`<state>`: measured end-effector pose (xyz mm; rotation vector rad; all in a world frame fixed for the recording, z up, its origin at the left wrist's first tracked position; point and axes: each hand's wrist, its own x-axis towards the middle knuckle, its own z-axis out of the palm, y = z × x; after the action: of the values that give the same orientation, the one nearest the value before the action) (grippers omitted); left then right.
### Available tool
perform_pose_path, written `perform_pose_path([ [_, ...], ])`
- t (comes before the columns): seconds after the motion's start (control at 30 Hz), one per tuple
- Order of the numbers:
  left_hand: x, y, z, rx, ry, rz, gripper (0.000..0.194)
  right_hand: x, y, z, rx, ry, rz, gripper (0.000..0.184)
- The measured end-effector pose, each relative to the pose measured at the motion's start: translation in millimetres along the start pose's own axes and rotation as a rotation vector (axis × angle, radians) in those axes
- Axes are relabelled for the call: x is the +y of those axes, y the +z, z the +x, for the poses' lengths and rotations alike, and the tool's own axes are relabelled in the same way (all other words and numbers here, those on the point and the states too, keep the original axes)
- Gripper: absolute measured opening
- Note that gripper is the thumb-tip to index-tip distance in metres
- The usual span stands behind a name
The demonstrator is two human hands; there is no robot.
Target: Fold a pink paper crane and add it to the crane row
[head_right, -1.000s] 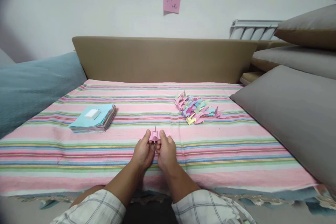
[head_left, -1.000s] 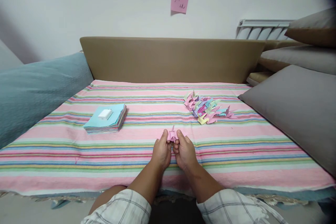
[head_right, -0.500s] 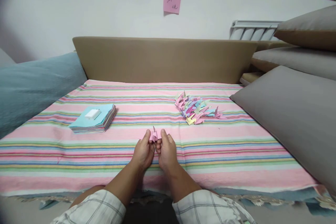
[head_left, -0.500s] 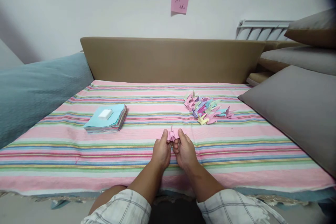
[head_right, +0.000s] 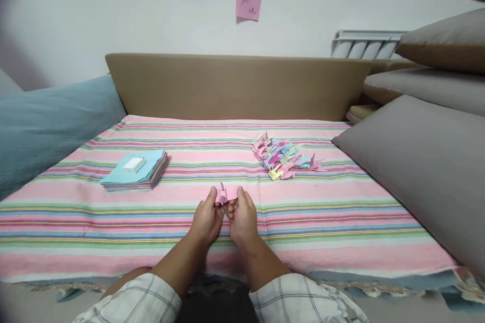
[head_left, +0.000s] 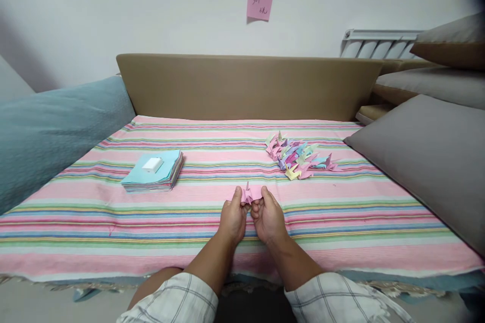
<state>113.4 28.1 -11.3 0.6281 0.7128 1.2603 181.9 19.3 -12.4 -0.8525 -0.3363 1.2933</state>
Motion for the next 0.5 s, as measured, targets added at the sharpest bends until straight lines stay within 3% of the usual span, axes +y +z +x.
perform_pose_path([
  [0.23, 3.8, 1.7, -2.2, -0.045, 0.015, -0.027, 0.042, -2.2, -2.5, 0.6, -0.005, -0.016, 0.002, 0.033],
  [0.5, 5.5, 0.5, 1.8, 0.099, 0.033, -0.166, 0.032, -1.7, -6.6, 3.2, 0.001, -0.014, 0.007, 0.032],
])
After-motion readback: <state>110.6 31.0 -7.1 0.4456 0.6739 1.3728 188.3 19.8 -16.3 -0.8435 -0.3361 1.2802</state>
